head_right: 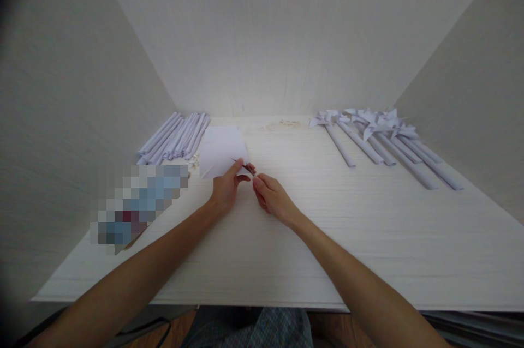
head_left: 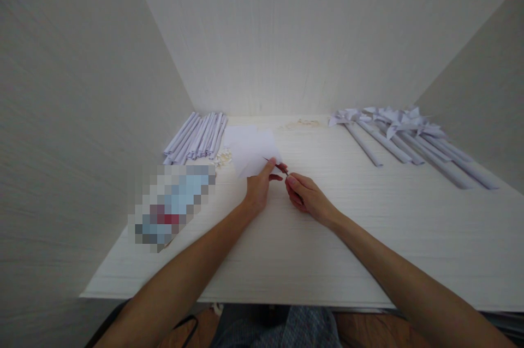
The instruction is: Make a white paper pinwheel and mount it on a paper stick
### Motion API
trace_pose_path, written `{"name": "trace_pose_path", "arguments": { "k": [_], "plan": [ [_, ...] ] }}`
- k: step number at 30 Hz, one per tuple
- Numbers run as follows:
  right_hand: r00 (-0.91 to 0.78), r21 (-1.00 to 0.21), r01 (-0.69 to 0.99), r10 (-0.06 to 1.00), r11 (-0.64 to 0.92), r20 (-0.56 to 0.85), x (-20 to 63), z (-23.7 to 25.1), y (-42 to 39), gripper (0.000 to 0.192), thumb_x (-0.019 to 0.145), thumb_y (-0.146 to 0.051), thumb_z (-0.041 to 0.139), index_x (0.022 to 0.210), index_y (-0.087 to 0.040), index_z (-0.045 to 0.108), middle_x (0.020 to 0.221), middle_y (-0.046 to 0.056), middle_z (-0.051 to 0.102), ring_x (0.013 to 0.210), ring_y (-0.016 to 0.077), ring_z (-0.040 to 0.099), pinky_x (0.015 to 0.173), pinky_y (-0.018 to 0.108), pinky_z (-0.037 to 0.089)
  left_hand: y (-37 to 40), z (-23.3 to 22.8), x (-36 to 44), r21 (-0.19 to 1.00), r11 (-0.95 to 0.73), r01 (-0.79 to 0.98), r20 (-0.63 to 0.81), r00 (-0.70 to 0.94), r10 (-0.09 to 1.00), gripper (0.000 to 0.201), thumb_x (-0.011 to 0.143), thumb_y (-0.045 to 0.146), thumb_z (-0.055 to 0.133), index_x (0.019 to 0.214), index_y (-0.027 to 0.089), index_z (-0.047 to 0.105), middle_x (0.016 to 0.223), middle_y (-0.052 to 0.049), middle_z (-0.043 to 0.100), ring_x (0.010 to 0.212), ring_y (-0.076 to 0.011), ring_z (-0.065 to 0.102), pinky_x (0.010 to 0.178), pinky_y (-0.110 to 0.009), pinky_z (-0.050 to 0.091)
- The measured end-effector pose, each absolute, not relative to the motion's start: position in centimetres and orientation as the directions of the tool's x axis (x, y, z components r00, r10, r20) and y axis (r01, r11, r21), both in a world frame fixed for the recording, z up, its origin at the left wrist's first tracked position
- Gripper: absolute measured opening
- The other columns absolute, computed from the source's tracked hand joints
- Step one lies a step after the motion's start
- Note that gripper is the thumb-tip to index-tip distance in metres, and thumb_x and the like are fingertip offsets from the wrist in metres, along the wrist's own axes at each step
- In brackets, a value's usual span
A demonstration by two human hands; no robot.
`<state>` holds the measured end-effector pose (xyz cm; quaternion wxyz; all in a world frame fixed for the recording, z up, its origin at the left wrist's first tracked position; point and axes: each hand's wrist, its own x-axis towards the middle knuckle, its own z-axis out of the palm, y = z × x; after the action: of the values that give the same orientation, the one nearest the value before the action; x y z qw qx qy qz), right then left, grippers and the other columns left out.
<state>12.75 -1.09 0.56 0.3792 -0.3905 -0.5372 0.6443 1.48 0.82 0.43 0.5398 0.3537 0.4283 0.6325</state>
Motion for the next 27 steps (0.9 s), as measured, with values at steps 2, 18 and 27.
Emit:
{"name": "trace_pose_path", "arguments": {
  "k": [2,18,27],
  "plan": [
    [-0.405,-0.988,-0.067,0.909,-0.136,-0.098,12.72,0.63,-1.1,0.04,0.07,-0.055,0.052,0.058,-0.02,0.037,0.036,-0.011,0.031,0.028,0.0029,0.022,0.028,0.018,0.013,0.82,0.47,1.49,0.921,-0.054,-0.386,-0.013,-0.169,0.985,0.019,0.064,0.033,0.058,0.065,0.014,0.057,0.061,-0.001,0.06,0.057,-0.0109,0.057,0.047,-0.02,0.041],
    [-0.396,-0.988,-0.068,0.913,-0.137,-0.099,12.75,0.51,-1.03,0.039,0.071,-0.053,0.053,0.055,-0.021,0.036,0.037,-0.011,0.03,0.029,0.0033,0.021,0.029,0.019,0.014,0.85,0.45,1.49,0.922,-0.077,-0.379,0.009,-0.177,0.984,0.017,0.063,0.032,0.058,0.063,0.015,0.056,0.058,0.0,0.059,0.057,-0.0115,0.057,0.045,-0.021,0.039],
    [-0.383,-0.993,-0.04,0.919,-0.113,-0.089,12.86,0.45,-1.0,0.039,0.072,-0.051,0.051,0.054,-0.021,0.036,0.037,-0.01,0.028,0.03,0.0037,0.022,0.029,0.019,0.014,0.83,0.48,1.46,0.92,-0.083,-0.383,0.016,-0.175,0.984,0.016,0.062,0.031,0.059,0.063,0.015,0.056,0.058,0.0,0.059,0.055,-0.011,0.057,0.044,-0.02,0.038]
  ]
}}
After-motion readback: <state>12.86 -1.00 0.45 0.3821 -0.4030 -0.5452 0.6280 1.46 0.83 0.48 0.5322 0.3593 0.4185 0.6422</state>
